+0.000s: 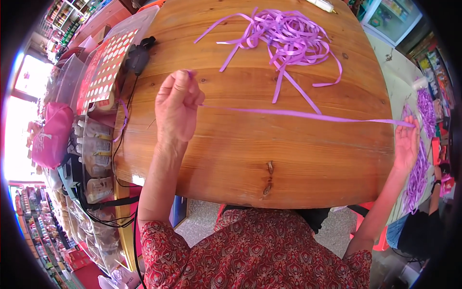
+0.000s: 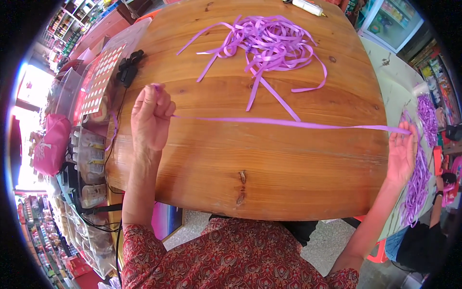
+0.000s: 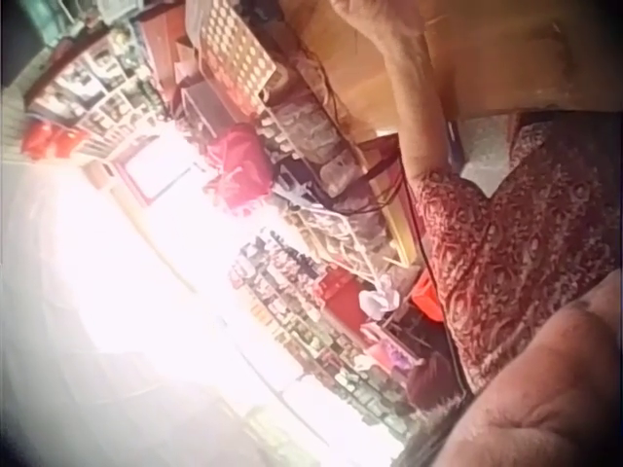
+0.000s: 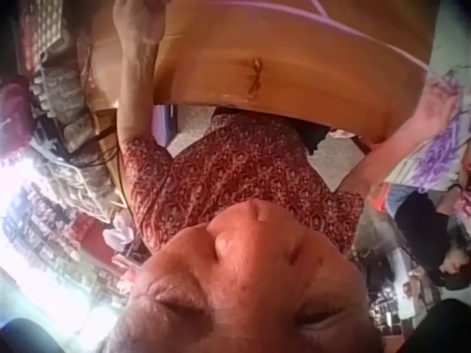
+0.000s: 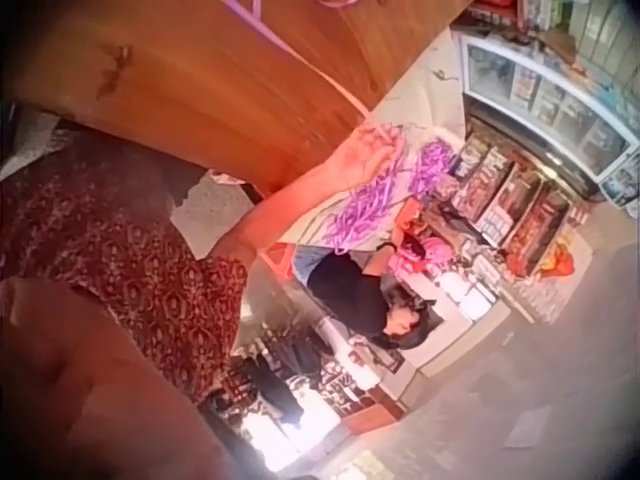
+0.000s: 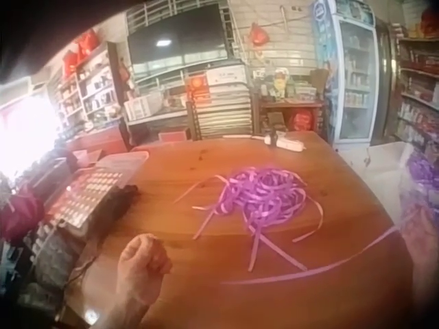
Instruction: The person ties a series of knots along the length of a purple ribbon by hand, then picks up another ribbon and repeats the process.
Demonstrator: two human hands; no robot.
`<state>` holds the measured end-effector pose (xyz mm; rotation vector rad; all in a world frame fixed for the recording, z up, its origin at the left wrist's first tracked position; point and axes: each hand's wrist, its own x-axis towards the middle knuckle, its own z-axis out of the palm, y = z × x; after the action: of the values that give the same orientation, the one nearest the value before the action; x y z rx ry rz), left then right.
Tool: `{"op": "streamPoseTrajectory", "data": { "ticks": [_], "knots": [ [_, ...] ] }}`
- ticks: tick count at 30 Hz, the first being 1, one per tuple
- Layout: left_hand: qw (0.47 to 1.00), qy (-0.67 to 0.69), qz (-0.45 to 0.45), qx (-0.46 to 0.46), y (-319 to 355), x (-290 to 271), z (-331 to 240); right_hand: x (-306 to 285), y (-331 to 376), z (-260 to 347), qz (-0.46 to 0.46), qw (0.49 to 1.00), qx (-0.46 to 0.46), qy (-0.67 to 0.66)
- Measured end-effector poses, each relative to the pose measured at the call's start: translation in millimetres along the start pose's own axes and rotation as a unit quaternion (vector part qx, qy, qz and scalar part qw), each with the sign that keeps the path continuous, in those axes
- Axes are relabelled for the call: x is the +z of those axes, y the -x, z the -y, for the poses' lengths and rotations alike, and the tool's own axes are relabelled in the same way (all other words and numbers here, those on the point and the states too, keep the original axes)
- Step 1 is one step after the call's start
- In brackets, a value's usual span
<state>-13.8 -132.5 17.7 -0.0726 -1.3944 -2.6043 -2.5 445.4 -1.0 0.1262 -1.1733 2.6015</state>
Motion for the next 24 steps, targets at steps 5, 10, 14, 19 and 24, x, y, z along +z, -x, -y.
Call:
{"op": "streamPoseTrajectory", "data": {
  "ticks": [5,10,14,19,24],
  "knots": [
    [0.998,0.010,0.039,-0.050,14,31,5,31,-8,14,0.006,0.998,-0.061,0.015],
    [0.995,-0.021,0.044,-0.085,29,51,11,94,9,-25,0.096,0.981,-0.063,0.156],
    [0.991,-0.095,0.070,-0.070,40,61,13,157,34,-68,0.184,0.929,-0.086,0.310],
    [0.931,-0.301,0.204,-0.035,47,67,20,214,55,-103,0.262,0.890,-0.009,0.374],
    [0.903,-0.311,0.297,0.006,47,73,26,244,65,-126,0.326,0.877,0.026,0.353]
  ]
}}
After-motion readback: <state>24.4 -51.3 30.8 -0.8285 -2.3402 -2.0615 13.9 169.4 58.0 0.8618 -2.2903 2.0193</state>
